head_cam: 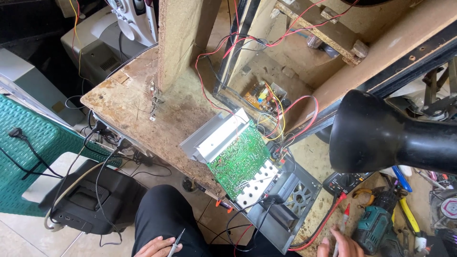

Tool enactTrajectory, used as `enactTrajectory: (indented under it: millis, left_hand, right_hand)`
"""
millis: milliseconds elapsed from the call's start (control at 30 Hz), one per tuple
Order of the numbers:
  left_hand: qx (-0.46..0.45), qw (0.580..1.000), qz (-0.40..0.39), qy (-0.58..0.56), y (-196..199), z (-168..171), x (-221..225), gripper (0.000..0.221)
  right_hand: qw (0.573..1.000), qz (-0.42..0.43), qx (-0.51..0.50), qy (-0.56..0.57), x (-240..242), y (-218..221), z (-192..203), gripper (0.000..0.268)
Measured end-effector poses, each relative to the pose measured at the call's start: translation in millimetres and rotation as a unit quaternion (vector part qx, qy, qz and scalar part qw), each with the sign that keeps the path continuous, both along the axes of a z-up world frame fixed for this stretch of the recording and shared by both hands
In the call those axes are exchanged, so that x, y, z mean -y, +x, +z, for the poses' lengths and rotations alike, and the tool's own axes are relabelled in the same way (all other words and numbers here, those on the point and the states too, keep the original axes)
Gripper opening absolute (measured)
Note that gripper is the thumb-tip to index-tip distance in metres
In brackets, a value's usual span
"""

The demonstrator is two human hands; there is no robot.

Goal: Testing and inspecting a circuit board using a multimeter and a magnifying glass at a repair bench.

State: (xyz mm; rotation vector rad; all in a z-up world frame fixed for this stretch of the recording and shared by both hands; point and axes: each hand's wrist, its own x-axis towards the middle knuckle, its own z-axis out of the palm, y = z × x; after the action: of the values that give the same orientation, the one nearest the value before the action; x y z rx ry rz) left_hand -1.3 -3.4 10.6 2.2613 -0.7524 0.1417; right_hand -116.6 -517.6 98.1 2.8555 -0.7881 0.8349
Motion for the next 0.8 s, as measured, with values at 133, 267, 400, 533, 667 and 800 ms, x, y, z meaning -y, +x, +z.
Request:
enactTrajectory:
  millis: [133,267,400,533,667,800]
  left_hand:
    - [-0.012,1.000,-0.013,0.001,2,6,-2,0.034]
    - [0.028,0.999,-0.029,-0.003,5,13,-1,0.032]
    - [0.025,0.999,-0.037,0.002,5,2,-4,0.032]
    - [0.039,0.999,-0.035,-0.010,6,6,-3,0.031]
    - [0.034,0.999,-0.032,-0.025,7,15,-3,0.032]
    - [0.009,0.999,-0.039,-0.011,6,5,-6,0.034]
  right_hand:
    - [1.000,0.003,0.006,-0.013,-4,1,7,0.034]
    - [1.000,-0.006,-0.001,0.010,4,-1,-6,0.039]
    - [1.000,0.013,-0.002,0.000,20,-7,-24,0.043]
    - [1.000,0.019,0.007,0.007,21,-8,-26,0.043]
    - [1.000,0.008,0.002,-0.001,13,-7,-21,0.041]
    - [1.000,-0.005,0.001,0.001,2,-2,-7,0.038]
